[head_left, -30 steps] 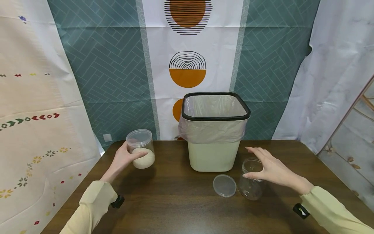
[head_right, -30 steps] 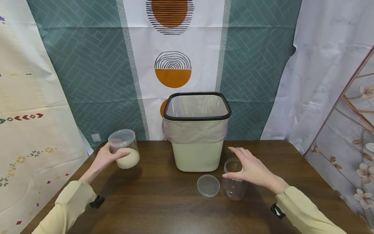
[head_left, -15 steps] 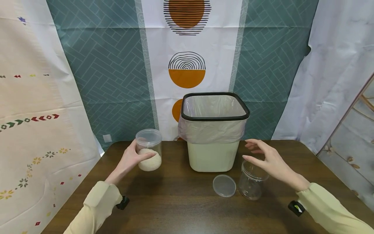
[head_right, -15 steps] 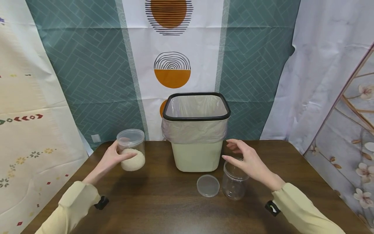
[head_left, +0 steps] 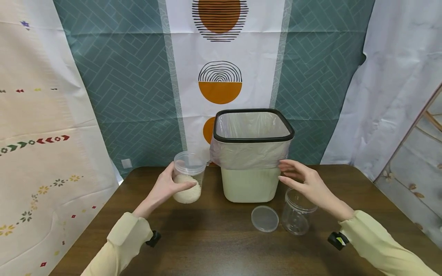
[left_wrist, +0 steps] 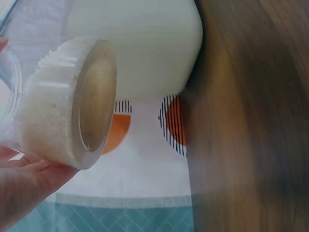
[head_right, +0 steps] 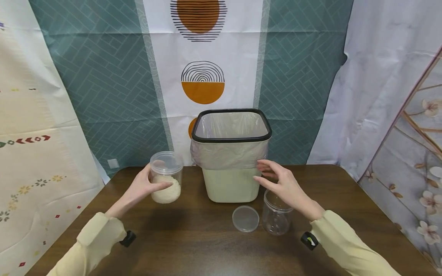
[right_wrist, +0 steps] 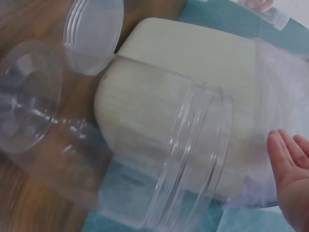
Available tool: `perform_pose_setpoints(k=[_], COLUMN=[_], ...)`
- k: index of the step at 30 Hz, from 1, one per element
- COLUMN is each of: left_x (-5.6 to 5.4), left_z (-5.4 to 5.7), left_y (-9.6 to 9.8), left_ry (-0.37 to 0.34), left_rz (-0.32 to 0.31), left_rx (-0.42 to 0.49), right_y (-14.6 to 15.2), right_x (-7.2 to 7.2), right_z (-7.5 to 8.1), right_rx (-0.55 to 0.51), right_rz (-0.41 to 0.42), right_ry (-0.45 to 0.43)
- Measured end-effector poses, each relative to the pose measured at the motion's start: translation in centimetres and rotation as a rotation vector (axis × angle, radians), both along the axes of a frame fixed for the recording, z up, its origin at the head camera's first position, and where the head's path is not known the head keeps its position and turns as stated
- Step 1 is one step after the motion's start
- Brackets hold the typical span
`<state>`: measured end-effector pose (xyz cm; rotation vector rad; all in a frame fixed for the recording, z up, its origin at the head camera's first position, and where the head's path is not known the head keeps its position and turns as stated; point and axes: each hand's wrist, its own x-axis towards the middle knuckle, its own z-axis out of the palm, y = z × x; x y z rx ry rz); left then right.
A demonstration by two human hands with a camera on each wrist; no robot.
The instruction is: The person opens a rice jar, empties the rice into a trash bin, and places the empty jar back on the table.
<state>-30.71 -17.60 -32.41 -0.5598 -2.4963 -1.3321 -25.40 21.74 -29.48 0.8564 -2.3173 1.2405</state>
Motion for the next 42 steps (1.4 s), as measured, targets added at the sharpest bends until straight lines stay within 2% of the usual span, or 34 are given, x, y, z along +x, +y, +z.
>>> perform_pose_setpoints(k=[5, 8, 9, 11, 12, 15, 19, 30, 35, 42], left_x=[0.2, 1.6, 1.6, 2.5, 2.5, 1.4, 0.5, 0.8, 0.8, 1.0], left_z=[0.3, 1.7, 1.8, 2.8, 2.8, 1.9, 1.1, 1.3, 1.6, 1.8], left_y=[1.3, 2.5, 2.7, 3.5, 3.7, 4.1, 4.9, 7.0, 7.8, 8.7], left_ry=[0.010, 0.014, 0.020, 0.018, 0.022, 0.034, 0.062, 0.122, 0.174, 0.194], left_rz=[-0.067, -0.108, -0.122, -0.139, -0.143, -0.159, -0.192, -0.264, -0.272, -0.287], left_rx=[0.011, 0.003, 0.004, -0.001, -0.005, 0.005, 0.016, -0.007, -0.033, -0.035], right_y=[-0.5, -0.7, -0.8, -0.9, -1.0, -1.4, -2.0, -2.9, -3.2, -3.8], right_x=[-0.3, -0.5, -0.5, -0.8, -0.8, -0.9, -0.6, -0.5, -0.7, -0.7], right_z=[0.1, 0.1, 0.2, 0.0, 0.0, 0.2, 0.8, 0.8, 0.7, 0.9], right_rx=[-0.031, -0.050, -0.055, -0.064, -0.069, -0.074, -0.075, -0.090, -0.098, -0.111], right_rz=[0.055, 0.082, 0.091, 0.107, 0.110, 0.125, 0.136, 0.165, 0.185, 0.203], right_ry=[-0.034, -0.048, -0.051, -0.048, -0.051, -0.052, -0.055, -0.066, -0.067, -0.052])
